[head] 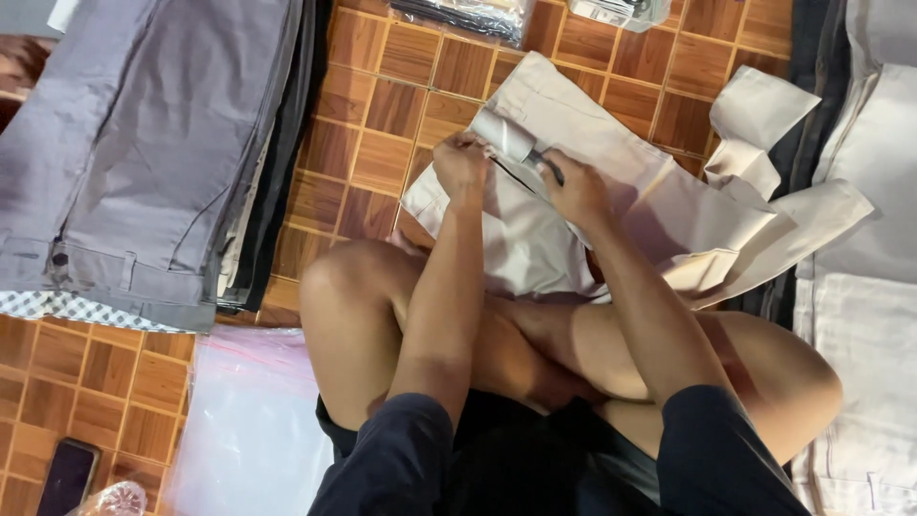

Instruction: A person uses a lint roller to clean a pair of pants before folding them on the floor.

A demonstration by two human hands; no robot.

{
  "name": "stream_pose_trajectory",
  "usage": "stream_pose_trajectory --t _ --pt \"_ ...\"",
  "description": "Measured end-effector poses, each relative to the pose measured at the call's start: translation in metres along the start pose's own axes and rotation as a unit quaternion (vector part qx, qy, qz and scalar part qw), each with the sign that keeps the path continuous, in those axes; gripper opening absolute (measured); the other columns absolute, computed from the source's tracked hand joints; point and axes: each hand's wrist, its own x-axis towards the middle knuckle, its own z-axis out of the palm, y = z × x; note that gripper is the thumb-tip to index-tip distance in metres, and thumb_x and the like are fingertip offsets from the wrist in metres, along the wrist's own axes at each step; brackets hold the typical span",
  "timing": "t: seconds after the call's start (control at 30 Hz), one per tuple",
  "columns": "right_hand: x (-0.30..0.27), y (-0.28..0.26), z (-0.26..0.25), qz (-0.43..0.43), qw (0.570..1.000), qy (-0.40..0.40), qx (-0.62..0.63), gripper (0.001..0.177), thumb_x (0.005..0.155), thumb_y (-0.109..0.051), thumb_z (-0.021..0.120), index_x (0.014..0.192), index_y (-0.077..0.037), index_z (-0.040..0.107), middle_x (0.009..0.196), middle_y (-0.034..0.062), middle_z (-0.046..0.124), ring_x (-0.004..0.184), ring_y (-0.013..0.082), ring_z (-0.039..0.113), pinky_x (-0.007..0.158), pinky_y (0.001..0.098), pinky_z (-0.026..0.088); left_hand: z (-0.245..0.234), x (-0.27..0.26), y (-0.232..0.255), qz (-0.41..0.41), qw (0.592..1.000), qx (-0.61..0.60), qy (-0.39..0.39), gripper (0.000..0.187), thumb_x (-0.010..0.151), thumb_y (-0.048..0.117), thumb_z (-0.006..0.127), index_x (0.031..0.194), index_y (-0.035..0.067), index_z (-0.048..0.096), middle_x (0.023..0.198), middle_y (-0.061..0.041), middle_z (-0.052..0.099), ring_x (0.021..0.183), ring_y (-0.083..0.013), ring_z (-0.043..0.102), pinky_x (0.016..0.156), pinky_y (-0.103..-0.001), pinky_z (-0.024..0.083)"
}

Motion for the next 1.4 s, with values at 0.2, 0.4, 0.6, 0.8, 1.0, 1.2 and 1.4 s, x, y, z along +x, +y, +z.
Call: stream_pose_trajectory --t 0.2,0.4,0.6,0.8,1.0,1.2,1.4 --pt "0.032 0.016 0.014 0.032 0.996 0.049 -0.071 0.026 0.106 -0.034 0.055 0.127 -0.026 0.065 0.109 0.0128 0.075 0.103 0.0382 0.071 0.093 0.0527 0.055 -0.013 0.0 0.013 -0.053 0.998 -0.015 -0.016 0.011 0.075 0.019 0.081 0.073 0.029 0.076 0.067 0.006 0.074 0.074 -0.0184 0.077 0.08 -0.026 0.053" --pt "0.041 0.021 0.001 0.117 0.993 -0.032 0.013 0.028 0.098 -0.049 0.064 0.123 -0.039 0.071 0.116 0.0059 0.074 0.117 0.0356 0.065 0.099 0.0491 0.052 -0.015 -0.009 0.022 -0.075 0.996 0.041 -0.025 0.012 0.074 0.025 0.082 0.07 0.034 0.075 0.068 0.01 0.074 0.082 -0.02 0.077 0.083 -0.027 0.055" --pt "0.038 0.017 -0.026 0.108 0.987 -0.063 0.104 0.026 0.095 -0.034 0.066 0.118 -0.024 0.074 0.089 0.0038 0.07 0.089 0.023 0.065 0.083 0.0398 0.052 -0.033 -0.021 0.042 -0.082 0.996 -0.01 -0.04 0.009 0.077 0.017 0.078 0.074 0.025 0.077 0.062 0.007 0.071 0.065 -0.0156 0.075 0.076 -0.021 0.051" --pt "0.055 0.049 -0.007 0.077 0.992 0.091 0.031 0.02 0.103 -0.041 0.064 0.113 -0.025 0.072 0.099 0.0055 0.077 0.103 0.0311 0.072 0.091 0.0446 0.053 -0.017 -0.009 0.03 -0.08 0.996 -0.016 -0.039 0.011 0.075 0.016 0.074 0.07 0.025 0.074 0.056 0.007 0.067 0.058 -0.0138 0.073 0.071 -0.021 0.051" --pt "0.017 0.044 -0.065 0.119 0.944 -0.124 0.281 0.018 0.1 -0.016 0.064 0.115 -0.01 0.071 0.073 0.007 0.069 0.05 0.0098 0.059 0.041 0.0194 0.047 -0.018 -0.002 0.023 -0.075 0.994 -0.051 -0.061 0.007 0.076 0.016 0.073 0.078 0.02 0.077 0.062 0.003 0.069 0.059 -0.0123 0.072 0.068 -0.021 0.05" --pt "0.0 0.088 -0.046 0.159 0.965 -0.114 0.176 0.02 0.095 -0.017 0.066 0.113 -0.013 0.074 0.074 0.0049 0.071 0.057 0.015 0.063 0.043 0.0266 0.041 0.001 0.012 0.007 -0.078 0.994 -0.057 -0.06 0.013 0.079 0.015 0.067 0.082 0.018 0.079 0.064 0.002 0.072 0.062 -0.0137 0.074 0.071 -0.021 0.051" --pt "-0.005 0.082 -0.025 0.182 0.959 -0.09 0.199 0.028 0.091 -0.018 0.069 0.117 -0.008 0.073 0.077 0.0114 0.072 0.056 0.0166 0.064 0.046 0.0261 0.05 -0.003 0.014 0.014 -0.057 0.987 -0.14 -0.053 0.014 0.08 0.006 0.063 0.072 0.012 0.074 0.066 -0.008 0.073 0.064 -0.0188 0.075 0.063 -0.026 0.055"
